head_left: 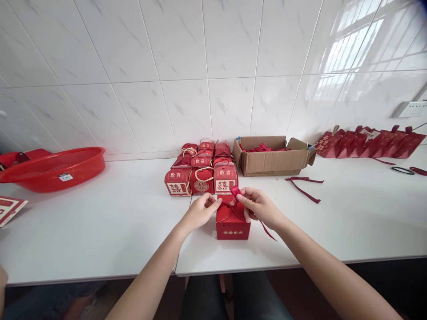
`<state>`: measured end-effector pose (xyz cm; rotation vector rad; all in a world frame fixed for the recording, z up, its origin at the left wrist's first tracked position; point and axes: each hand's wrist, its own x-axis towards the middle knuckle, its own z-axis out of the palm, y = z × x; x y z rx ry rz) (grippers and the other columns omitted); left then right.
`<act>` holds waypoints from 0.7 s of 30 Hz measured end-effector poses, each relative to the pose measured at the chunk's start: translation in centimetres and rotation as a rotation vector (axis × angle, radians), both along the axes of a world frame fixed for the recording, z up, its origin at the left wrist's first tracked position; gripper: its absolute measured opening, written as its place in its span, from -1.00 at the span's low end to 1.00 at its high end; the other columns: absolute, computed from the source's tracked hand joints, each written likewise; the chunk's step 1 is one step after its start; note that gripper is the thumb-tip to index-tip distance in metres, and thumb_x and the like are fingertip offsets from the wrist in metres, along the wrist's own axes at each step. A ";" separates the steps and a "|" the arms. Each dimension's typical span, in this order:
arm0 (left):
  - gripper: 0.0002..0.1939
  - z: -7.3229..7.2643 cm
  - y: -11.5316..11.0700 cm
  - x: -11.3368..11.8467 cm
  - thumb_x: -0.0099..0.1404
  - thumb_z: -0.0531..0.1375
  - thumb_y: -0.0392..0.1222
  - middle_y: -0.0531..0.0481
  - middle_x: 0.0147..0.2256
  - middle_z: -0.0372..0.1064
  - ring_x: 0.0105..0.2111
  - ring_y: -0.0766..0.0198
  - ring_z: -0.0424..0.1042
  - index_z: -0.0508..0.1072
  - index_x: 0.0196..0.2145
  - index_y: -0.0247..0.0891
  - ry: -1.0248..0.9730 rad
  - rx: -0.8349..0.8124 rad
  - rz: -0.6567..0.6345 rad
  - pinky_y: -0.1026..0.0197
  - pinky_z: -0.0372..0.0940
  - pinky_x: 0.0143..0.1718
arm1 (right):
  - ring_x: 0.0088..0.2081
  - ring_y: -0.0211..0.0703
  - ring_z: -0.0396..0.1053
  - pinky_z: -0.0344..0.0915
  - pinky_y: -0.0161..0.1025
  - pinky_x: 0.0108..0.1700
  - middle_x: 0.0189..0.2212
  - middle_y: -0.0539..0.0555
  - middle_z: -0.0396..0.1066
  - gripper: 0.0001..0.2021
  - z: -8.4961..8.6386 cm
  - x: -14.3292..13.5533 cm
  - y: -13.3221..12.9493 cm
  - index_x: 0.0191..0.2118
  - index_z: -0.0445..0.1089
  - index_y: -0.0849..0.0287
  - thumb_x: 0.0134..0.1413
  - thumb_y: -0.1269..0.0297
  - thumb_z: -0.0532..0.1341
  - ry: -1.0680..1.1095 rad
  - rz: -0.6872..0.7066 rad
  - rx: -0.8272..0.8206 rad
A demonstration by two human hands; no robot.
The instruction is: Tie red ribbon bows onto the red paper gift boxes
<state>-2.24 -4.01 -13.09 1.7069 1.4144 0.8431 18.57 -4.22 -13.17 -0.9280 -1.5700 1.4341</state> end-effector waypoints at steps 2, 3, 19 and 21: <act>-0.59 0.0 0.0 -0.3 0.18 0.13 0.18 0.12 -0.54 0.19 -0.53 0.36 0.19 0.31 -0.50 -0.26 -0.046 -0.084 -0.082 0.28 0.12 -0.48 | -0.72 -0.42 0.21 -0.03 -0.39 -0.66 -0.41 0.04 0.48 -0.69 0.2 -0.3 0.0 -0.32 0.31 0.18 0.10 -0.01 0.15 -0.027 -0.025 0.036; -0.58 0.1 -0.1 -0.5 0.18 0.14 0.18 0.14 -0.56 0.13 -0.55 0.38 0.15 0.29 -0.52 -0.26 -0.073 -0.104 -0.106 0.29 0.09 -0.50 | -0.72 -0.42 0.21 0.02 -0.39 -0.65 -0.38 0.05 0.49 -0.71 0.3 -0.5 -0.1 -0.33 0.31 0.19 0.10 0.02 0.15 -0.063 -0.064 0.054; -0.73 6.0 0.2 1.7 0.11 0.30 -0.03 -0.08 -0.28 0.49 -0.22 0.17 0.42 0.57 -0.31 -0.28 -0.283 -0.065 -0.235 0.14 0.28 -0.11 | -0.44 -0.19 0.36 0.22 -0.29 -0.39 -0.43 0.04 0.48 -0.85 0.4 -1.9 -0.8 -0.35 0.42 0.15 0.10 0.36 0.09 -0.506 -0.156 0.621; -0.68 5.9 0.9 2.2 0.14 0.28 -0.01 -0.08 -0.30 0.50 -0.23 0.18 0.43 0.55 -0.21 -0.27 -0.261 -0.068 -0.277 0.13 0.29 -0.11 | -0.46 -0.18 0.36 0.21 -0.28 -0.40 -0.43 0.05 0.49 -0.86 0.3 -2.0 -0.8 -0.36 0.41 0.14 0.11 0.30 0.11 -0.492 -0.187 0.561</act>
